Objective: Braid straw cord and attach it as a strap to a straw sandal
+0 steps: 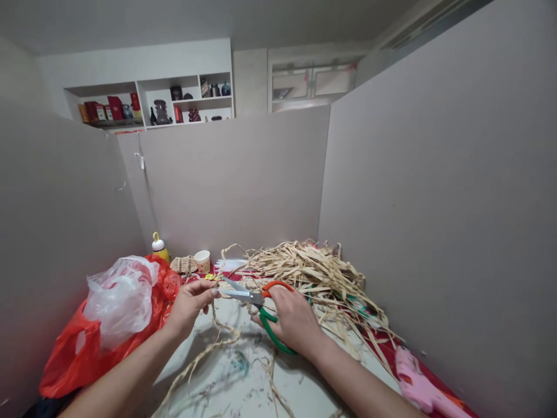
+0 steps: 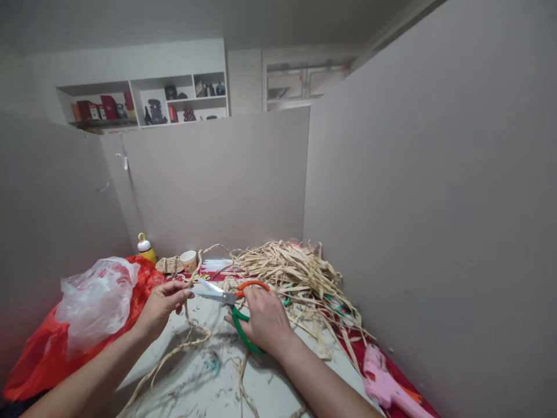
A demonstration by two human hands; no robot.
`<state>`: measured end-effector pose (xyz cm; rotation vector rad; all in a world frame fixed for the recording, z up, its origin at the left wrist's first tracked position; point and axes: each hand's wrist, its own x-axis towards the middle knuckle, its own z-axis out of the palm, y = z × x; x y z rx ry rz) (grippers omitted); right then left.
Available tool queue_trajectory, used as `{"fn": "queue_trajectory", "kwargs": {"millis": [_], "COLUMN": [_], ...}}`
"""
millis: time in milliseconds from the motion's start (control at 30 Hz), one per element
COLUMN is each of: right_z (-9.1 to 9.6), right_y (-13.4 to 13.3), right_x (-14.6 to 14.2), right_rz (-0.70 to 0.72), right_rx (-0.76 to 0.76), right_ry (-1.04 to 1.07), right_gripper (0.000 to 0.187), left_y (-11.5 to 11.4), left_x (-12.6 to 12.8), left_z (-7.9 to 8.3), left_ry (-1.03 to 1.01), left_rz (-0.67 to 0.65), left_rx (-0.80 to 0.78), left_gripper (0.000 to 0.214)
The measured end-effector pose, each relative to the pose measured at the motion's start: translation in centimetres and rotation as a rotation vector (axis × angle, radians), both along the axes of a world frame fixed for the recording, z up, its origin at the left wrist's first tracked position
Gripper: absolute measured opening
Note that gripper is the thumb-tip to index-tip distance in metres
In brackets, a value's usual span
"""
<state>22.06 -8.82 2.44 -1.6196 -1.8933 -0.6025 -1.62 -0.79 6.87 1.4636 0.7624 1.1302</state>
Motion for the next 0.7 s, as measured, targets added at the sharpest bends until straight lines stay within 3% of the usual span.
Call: {"fn": "queue_trajectory", "kwargs": {"millis": [200,700], "right_z": [-0.1,-0.7], "right_y": [0.3,0.2], "right_x": [1.1,0.6], "right_rz": [-0.056,-0.033], "right_rx": [0.015,-0.052], "right_ry": [-0.044,-0.007], "right_gripper": [0.038,0.037], "left_y": [-0.7,-0.6], "left_x": [0.8,0.5], "left_z": [-1.1,-1.7], "left_ry": [0.008,0.013], "left_rz": [0.041,0.051], "left_rx": [-0.048,-0.101], "left_gripper": [0.021,0.019]}}
